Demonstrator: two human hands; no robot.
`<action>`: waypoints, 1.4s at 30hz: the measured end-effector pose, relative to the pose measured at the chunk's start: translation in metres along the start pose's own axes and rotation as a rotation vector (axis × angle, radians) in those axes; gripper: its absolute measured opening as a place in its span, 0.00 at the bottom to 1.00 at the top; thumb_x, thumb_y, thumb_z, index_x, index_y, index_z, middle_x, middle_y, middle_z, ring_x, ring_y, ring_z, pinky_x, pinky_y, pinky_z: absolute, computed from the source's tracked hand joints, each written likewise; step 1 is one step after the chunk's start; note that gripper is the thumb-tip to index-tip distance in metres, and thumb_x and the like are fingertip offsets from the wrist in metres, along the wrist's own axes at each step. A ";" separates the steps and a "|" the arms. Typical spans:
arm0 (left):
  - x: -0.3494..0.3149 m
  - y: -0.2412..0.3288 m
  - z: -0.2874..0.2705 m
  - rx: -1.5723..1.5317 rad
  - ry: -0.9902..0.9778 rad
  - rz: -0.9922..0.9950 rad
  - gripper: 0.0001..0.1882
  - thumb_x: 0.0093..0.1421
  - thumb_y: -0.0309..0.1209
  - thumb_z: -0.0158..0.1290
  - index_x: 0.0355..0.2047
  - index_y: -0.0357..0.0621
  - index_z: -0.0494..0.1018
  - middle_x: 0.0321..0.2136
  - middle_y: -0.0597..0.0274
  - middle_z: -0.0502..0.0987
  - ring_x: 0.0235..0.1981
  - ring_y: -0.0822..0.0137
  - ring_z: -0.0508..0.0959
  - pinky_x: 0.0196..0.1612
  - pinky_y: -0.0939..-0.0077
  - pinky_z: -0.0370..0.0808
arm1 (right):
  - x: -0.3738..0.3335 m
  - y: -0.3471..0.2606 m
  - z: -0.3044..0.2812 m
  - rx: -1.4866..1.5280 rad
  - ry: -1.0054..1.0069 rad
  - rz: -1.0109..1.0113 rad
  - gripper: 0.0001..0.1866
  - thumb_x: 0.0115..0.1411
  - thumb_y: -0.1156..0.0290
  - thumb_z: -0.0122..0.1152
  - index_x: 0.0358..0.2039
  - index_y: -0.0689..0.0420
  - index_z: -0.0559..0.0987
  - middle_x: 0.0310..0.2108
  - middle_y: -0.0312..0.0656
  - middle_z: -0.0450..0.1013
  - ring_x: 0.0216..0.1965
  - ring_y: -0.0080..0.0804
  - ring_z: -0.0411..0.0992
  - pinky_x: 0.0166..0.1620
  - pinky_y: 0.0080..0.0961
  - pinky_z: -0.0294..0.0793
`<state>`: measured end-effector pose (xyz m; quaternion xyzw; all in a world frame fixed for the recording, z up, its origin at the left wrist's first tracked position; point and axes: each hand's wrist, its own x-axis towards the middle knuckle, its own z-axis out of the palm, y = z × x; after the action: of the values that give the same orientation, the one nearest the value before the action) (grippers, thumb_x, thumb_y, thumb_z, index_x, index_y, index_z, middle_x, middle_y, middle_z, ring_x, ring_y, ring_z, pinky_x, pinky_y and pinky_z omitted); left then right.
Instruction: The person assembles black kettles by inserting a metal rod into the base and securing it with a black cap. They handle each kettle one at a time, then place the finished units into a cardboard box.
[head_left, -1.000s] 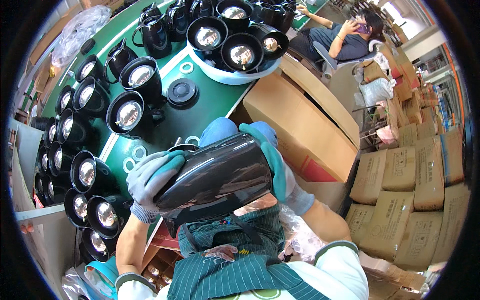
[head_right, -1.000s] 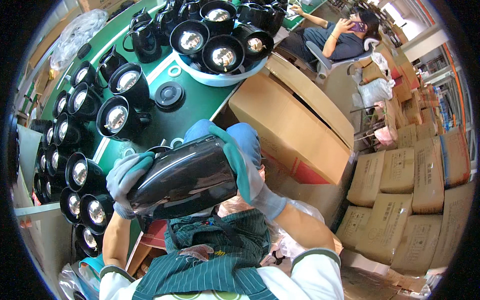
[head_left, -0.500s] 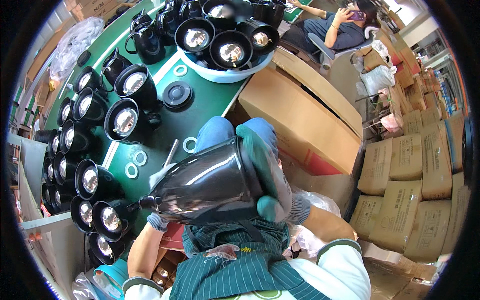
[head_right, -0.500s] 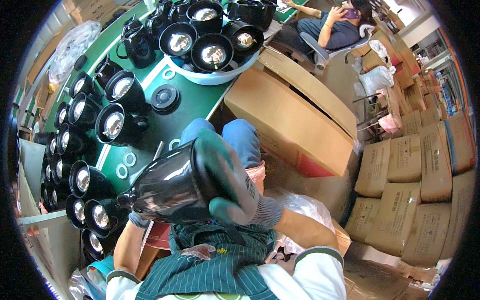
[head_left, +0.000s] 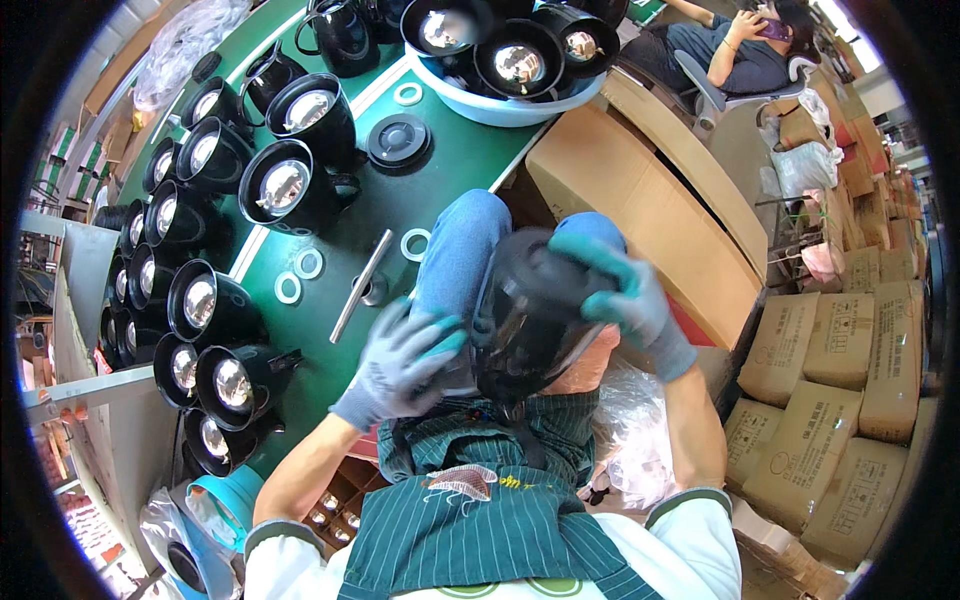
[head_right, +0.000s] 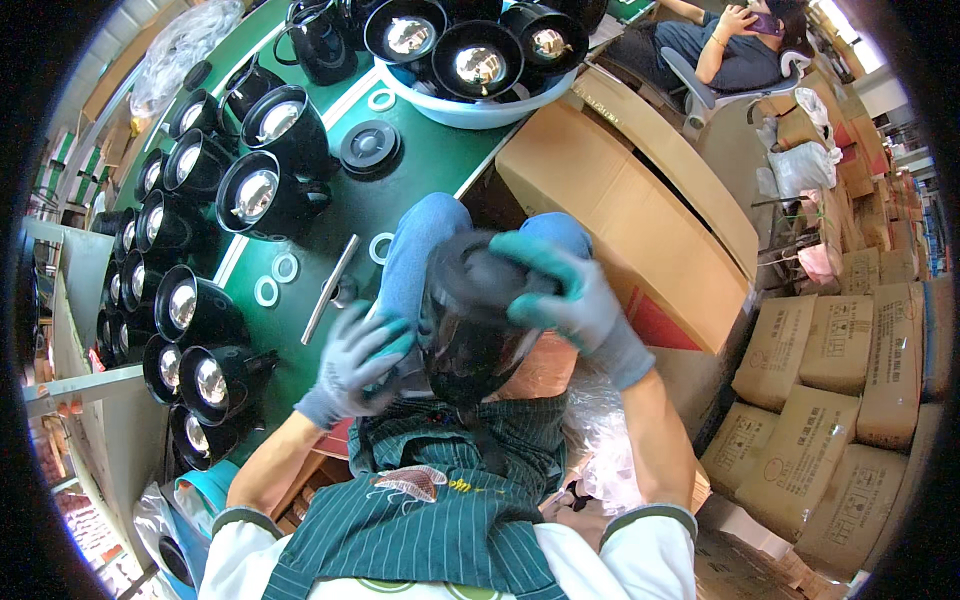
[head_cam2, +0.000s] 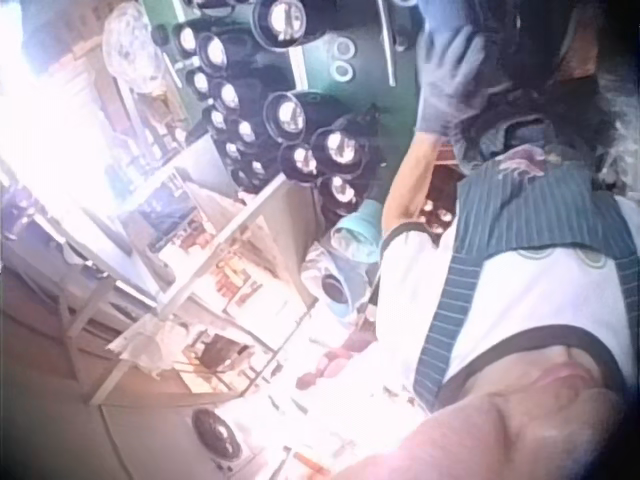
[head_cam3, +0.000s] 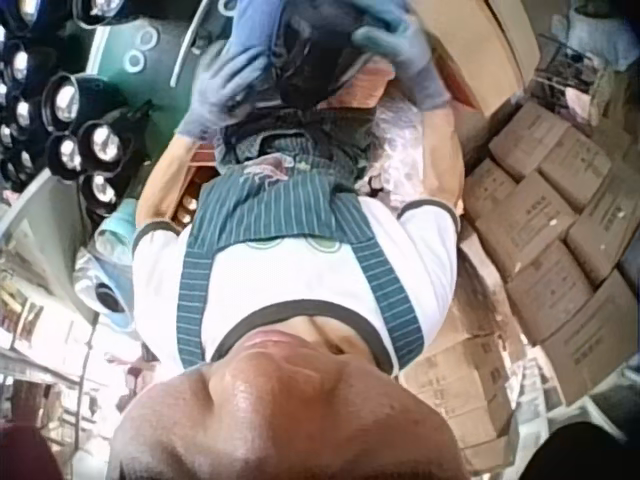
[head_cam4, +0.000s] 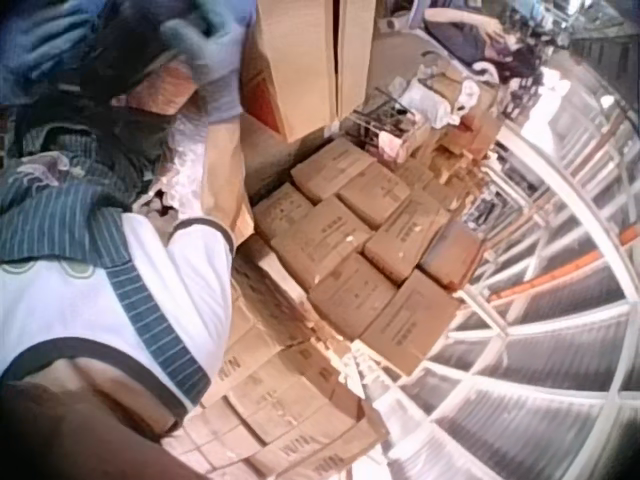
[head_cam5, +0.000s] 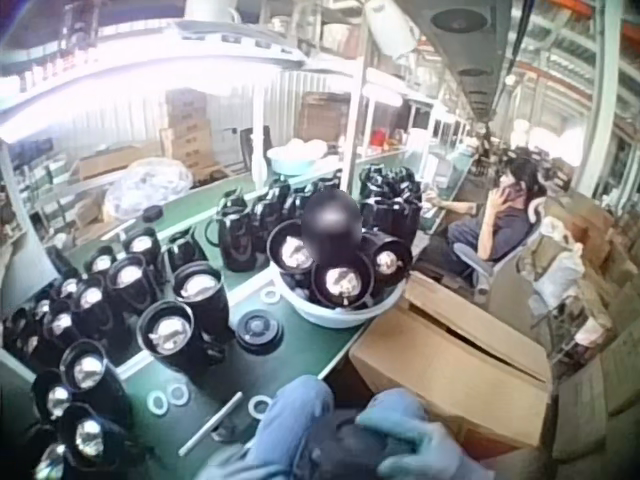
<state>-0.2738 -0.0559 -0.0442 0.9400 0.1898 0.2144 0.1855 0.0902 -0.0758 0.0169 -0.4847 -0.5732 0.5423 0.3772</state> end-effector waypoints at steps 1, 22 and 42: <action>-0.012 -0.013 -0.003 0.103 -0.068 -0.162 0.36 0.42 0.32 0.66 0.56 0.41 0.75 0.55 0.44 0.75 0.57 0.42 0.74 0.64 0.40 0.66 | -0.006 0.008 0.013 -0.149 0.025 -0.007 0.40 0.53 0.53 0.77 0.64 0.56 0.76 0.68 0.51 0.67 0.67 0.40 0.67 0.69 0.37 0.65; 0.115 0.032 -0.074 -0.046 -0.558 -0.413 0.39 0.60 0.48 0.61 0.67 0.44 0.65 0.38 0.44 0.80 0.36 0.50 0.84 0.39 0.60 0.81 | -0.002 0.051 0.089 0.505 0.495 -0.067 0.41 0.75 0.48 0.47 0.75 0.62 0.50 0.55 0.53 0.76 0.55 0.38 0.76 0.62 0.35 0.75; 0.133 -0.044 -0.013 -0.555 0.142 -0.236 0.22 0.73 0.38 0.46 0.59 0.34 0.72 0.58 0.39 0.74 0.56 0.46 0.78 0.63 0.59 0.70 | -0.010 0.043 0.060 0.291 -0.269 -0.731 0.13 0.58 0.58 0.64 0.24 0.53 0.83 0.21 0.34 0.72 0.40 0.47 0.73 0.64 0.73 0.61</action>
<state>-0.1808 0.0433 -0.0081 0.8076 0.2443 0.3002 0.4450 0.0413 -0.1035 -0.0319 -0.1158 -0.6690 0.5067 0.5312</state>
